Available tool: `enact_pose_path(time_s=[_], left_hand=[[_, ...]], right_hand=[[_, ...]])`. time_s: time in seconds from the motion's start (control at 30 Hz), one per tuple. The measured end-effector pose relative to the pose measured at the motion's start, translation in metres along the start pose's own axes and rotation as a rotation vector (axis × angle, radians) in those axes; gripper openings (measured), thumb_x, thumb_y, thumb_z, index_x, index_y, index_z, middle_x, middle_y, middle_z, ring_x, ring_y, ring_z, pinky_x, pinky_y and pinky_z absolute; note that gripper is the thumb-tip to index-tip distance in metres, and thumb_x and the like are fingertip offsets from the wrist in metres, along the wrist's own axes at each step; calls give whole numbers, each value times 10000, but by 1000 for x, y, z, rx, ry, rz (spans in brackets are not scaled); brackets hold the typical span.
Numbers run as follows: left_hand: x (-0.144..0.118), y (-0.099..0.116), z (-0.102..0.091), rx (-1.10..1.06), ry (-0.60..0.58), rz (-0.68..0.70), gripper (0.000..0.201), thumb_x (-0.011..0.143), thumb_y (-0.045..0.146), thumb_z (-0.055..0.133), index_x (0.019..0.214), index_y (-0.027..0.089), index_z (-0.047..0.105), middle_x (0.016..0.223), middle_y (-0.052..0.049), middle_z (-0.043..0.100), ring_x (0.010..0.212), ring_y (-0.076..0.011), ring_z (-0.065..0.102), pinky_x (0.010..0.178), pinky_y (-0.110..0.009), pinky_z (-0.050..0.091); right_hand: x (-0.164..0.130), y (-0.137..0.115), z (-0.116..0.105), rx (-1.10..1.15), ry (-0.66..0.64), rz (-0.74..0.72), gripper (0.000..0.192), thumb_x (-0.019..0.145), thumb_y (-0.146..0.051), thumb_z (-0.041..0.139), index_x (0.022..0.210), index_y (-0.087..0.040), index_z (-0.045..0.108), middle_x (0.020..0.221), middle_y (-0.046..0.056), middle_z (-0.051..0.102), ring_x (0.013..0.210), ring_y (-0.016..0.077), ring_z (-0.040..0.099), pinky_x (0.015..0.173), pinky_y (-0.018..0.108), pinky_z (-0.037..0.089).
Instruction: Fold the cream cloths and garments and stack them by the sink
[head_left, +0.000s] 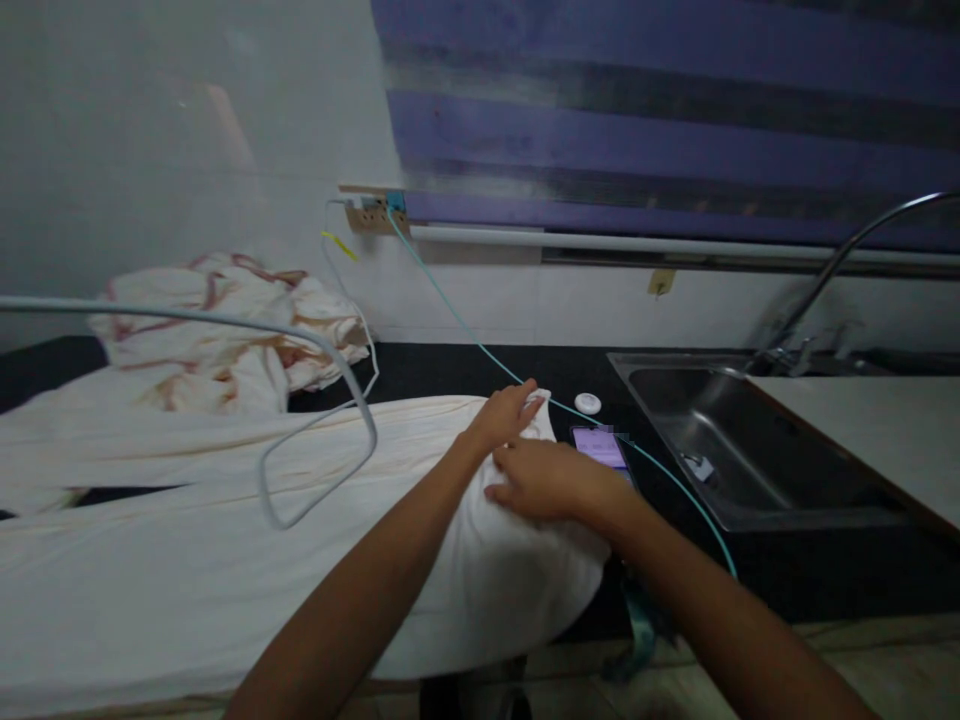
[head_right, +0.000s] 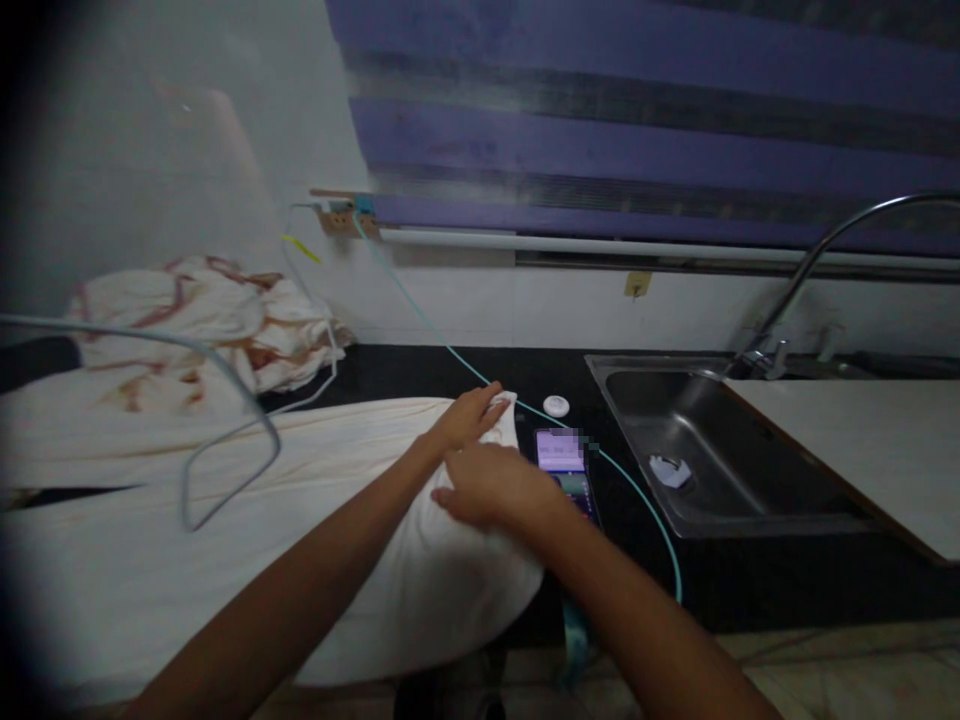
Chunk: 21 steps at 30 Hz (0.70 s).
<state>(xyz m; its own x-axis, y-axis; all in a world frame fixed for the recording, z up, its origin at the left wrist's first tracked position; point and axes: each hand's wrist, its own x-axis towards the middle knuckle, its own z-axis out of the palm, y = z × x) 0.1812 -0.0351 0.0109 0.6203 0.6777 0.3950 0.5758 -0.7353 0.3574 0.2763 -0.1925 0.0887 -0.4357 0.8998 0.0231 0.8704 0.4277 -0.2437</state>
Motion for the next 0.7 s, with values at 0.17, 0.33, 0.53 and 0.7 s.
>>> enact_pose_path(time_s=[0.17, 0.33, 0.53, 0.7], left_hand=[[-1, -3, 0, -109, -6, 50, 248, 1011, 381, 513, 1144, 189, 599, 1049, -99, 715, 963, -252, 676, 846, -345, 488], [-4, 6, -6, -157, 29, 26, 254, 1049, 410, 435, 1050, 206, 586, 965, -62, 706, 909, -225, 670, 796, -320, 464], [-9, 11, -14, -268, 58, 23, 220, 1024, 389, 481, 1003, 199, 589, 949, -50, 707, 885, -214, 657, 763, -303, 463], [-13, 15, -21, -276, 79, 36, 247, 1031, 405, 485, 998, 200, 620, 947, -46, 707, 897, -209, 660, 778, -303, 461]], right_hand=[[15, 70, -51, 210, 74, -33, 37, 832, -211, 741, 813, -180, 736, 741, 42, 708, 718, 186, 615, 700, 298, 447], [13, 95, -40, 297, 96, -74, 82, 820, -134, 677, 848, -175, 742, 718, 3, 673, 666, 136, 564, 645, 256, 404], [14, 92, -23, 408, 188, -211, 218, 787, -52, 574, 869, -165, 741, 809, 0, 699, 732, 128, 582, 700, 231, 418], [6, 90, -35, 449, 271, -135, 128, 782, -106, 634, 825, -156, 743, 776, 7, 711, 710, 133, 599, 684, 235, 432]])
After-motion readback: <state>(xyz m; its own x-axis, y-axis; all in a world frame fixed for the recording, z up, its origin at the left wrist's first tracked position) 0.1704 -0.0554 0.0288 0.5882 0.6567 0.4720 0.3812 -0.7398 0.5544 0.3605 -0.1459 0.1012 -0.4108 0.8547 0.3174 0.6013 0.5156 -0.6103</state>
